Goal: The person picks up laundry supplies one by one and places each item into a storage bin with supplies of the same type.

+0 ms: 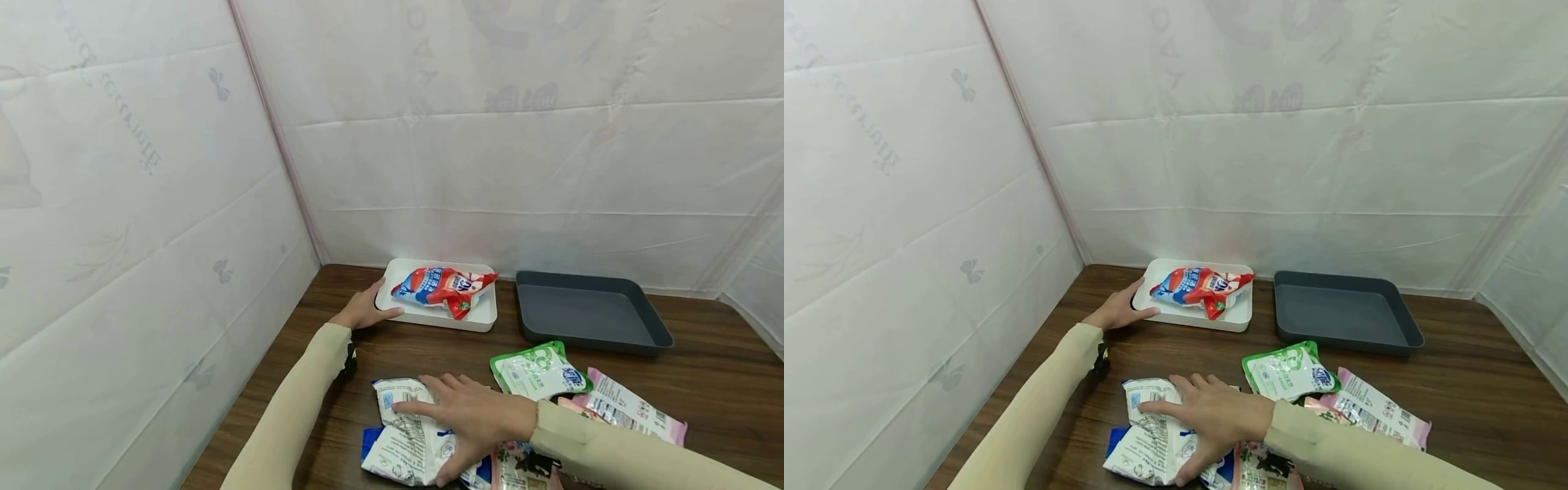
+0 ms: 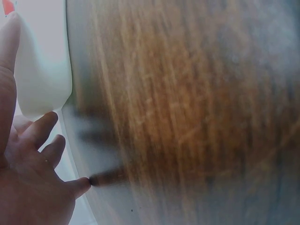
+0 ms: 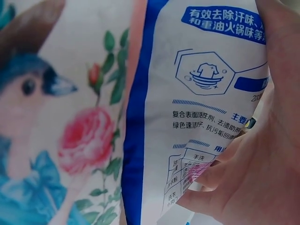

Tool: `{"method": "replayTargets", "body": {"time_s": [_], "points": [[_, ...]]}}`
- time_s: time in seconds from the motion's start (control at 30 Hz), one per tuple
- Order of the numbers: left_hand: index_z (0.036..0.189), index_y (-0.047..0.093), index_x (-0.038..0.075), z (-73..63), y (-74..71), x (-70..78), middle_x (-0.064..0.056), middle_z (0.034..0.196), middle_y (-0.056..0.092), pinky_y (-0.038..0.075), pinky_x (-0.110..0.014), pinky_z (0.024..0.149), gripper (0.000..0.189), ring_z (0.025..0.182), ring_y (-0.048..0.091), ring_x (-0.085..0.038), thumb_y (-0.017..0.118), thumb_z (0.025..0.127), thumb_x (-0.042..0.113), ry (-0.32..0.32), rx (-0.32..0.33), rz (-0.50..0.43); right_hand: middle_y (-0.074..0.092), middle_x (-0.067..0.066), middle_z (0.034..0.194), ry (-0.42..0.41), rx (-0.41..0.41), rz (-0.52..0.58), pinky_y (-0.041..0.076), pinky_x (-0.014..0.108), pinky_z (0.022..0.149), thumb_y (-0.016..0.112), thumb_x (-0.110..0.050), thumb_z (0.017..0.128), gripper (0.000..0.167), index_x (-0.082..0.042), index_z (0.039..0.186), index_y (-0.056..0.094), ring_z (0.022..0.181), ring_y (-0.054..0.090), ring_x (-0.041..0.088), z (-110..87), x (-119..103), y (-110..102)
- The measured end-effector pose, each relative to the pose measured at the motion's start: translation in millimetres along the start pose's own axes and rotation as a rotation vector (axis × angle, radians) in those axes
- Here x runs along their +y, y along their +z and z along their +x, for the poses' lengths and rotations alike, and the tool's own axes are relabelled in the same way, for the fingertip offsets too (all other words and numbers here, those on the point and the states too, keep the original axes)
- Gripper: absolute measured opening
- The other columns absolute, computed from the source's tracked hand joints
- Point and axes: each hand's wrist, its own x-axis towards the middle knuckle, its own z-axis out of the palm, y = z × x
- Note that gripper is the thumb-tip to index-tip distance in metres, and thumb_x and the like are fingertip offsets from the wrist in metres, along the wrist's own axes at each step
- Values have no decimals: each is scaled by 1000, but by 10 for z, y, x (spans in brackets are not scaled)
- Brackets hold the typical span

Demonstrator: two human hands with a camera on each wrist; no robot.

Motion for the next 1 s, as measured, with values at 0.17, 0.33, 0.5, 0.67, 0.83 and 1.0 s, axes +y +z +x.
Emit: {"method": "replayTargets", "body": {"time_s": [0.17,0.33,0.5,0.67,0.83,1.0], "points": [[167,18,20,-1,-1,-3,-13,166,32,32,-62,117,111,150,33,-39,71,84,71,-3,2,-2,23,14,166,6,3,1,35,76,105,68,-79,80,102,-56,161,10,143,37,45,5,-12,-1],[167,18,20,1,4,-9,-13,166,32,32,-62,117,110,150,33,-40,71,84,70,-5,2,-5,24,12,165,7,13,-12,39,74,103,69,-79,78,103,-56,160,11,141,40,42,14,-20,5],[167,18,21,-3,5,-8,-13,166,32,31,-62,117,110,150,33,-40,71,84,70,-5,3,-15,25,10,164,3,18,-24,41,73,101,69,-80,78,103,-55,161,11,138,42,40,20,-18,8],[167,18,20,-6,5,2,-13,166,32,32,-62,117,109,150,33,-40,71,85,70,-2,0,-13,25,9,164,8,15,-19,41,72,101,70,-79,78,103,-55,160,12,138,41,38,26,-20,1],[167,17,20,-8,-4,12,-13,166,31,32,-60,118,108,150,34,-39,70,86,69,4,-4,0,26,11,163,-3,29,-30,40,73,102,70,-79,78,104,-53,161,14,137,42,38,24,-19,-5],[167,16,19,-5,-15,13,-15,166,32,33,-60,117,108,149,35,-40,70,87,68,14,-7,0,26,14,164,10,22,5,39,74,101,74,-77,76,107,-54,161,14,138,42,44,24,-31,-23]]}}
